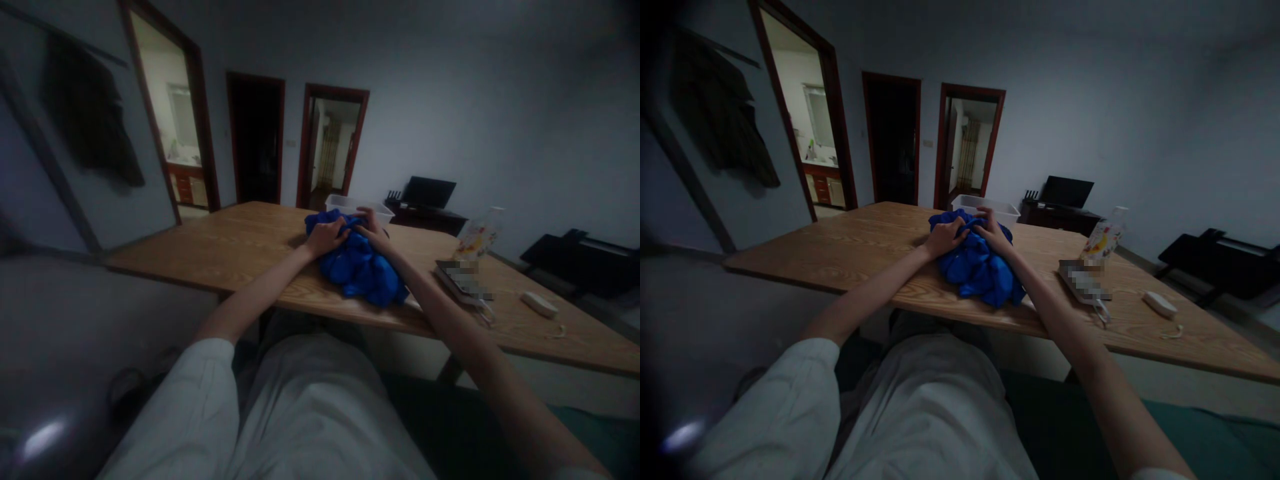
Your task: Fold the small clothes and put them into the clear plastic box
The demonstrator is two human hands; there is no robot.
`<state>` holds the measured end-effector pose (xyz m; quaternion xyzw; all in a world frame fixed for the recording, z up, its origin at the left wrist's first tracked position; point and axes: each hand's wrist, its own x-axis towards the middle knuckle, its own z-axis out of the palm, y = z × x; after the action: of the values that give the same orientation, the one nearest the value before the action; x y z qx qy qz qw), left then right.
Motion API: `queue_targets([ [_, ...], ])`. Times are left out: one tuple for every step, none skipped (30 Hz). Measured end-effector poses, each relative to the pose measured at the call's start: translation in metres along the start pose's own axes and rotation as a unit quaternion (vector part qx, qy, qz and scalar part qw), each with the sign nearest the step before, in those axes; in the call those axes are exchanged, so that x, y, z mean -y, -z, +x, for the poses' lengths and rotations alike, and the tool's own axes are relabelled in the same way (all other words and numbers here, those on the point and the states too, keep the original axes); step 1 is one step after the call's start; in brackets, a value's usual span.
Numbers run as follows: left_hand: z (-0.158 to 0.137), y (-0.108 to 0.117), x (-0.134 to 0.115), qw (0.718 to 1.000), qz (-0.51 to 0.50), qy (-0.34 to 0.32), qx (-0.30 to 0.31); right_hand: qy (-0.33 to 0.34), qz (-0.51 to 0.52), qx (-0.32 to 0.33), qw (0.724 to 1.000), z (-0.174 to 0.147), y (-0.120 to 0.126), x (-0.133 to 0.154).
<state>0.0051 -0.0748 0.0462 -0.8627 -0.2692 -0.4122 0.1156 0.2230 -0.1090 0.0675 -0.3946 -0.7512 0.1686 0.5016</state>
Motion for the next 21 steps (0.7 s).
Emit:
queue_targets([
  [0.0,-0.001,0.001,1.0,0.0,0.001,-0.001,0.012,0.0,-0.005,1.0,-0.001,0.0,0.003],
  [0.0,-0.001,0.001,1.0,0.0,0.001,-0.002,0.021,0.002,-0.01,1.0,-0.002,-0.001,0.006],
  [0.0,-0.002,0.001,1.0,-0.002,0.003,-0.002,0.026,0.002,-0.009,1.0,-0.003,-0.001,0.008],
  [0.001,-0.002,0.002,1.0,-0.003,0.005,0.0,0.026,-0.004,-0.003,1.0,-0.003,-0.001,0.01],
  [0.001,-0.002,0.002,1.0,-0.004,0.006,0.003,0.023,-0.015,0.006,1.0,-0.003,-0.002,0.012],
  [0.001,-0.002,0.002,1.0,-0.004,0.006,0.007,0.021,-0.027,0.015,0.999,-0.002,-0.002,0.013],
  [0.001,-0.002,0.002,1.0,-0.003,0.005,0.011,0.018,-0.037,0.023,0.999,-0.002,-0.002,0.014],
  [0.001,-0.001,0.002,1.0,-0.001,0.004,0.016,0.016,-0.043,0.029,0.999,-0.001,-0.003,0.015],
  [0.0,-0.001,0.002,1.0,0.002,0.003,0.02,0.014,-0.044,0.033,0.998,0.0,-0.003,0.015],
  [0.0,-0.001,0.001,1.0,0.005,0.002,0.023,0.013,-0.042,0.034,0.998,0.0,-0.003,0.015],
  [0.0,-0.001,0.001,1.0,0.006,0.001,0.027,0.013,-0.039,0.034,0.999,0.001,-0.004,0.015],
  [0.0,-0.001,0.001,1.0,0.006,0.002,0.03,0.013,-0.038,0.034,0.999,0.001,-0.004,0.015],
  [0.0,-0.002,0.001,0.999,0.004,0.003,0.032,0.014,-0.039,0.033,0.999,0.002,-0.004,0.015],
  [0.0,-0.002,0.001,0.999,0.001,0.003,0.034,0.014,-0.041,0.033,0.998,0.002,-0.004,0.015],
  [0.0,-0.002,0.001,0.999,-0.003,0.003,0.035,0.016,-0.045,0.034,0.998,0.002,-0.004,0.015],
  [0.0,-0.002,0.001,0.999,-0.006,0.002,0.036,0.019,-0.047,0.037,0.998,0.001,-0.004,0.016],
  [0.0,-0.002,0.001,0.999,-0.009,0.001,0.037,0.022,-0.048,0.043,0.998,0.001,-0.004,0.016],
  [0.0,-0.002,0.001,0.999,-0.01,0.001,0.038,0.023,-0.048,0.05,0.997,0.001,-0.004,0.018],
  [0.0,-0.002,0.001,0.999,-0.01,0.002,0.039,0.022,-0.048,0.057,0.997,0.0,-0.004,0.019],
  [0.0,-0.002,0.001,0.999,-0.01,0.004,0.04,0.021,-0.047,0.062,0.997,-0.001,-0.004,0.021],
  [0.0,-0.002,0.001,0.999,-0.01,0.007,0.041,0.018,-0.048,0.065,0.997,-0.001,-0.004,0.022],
])
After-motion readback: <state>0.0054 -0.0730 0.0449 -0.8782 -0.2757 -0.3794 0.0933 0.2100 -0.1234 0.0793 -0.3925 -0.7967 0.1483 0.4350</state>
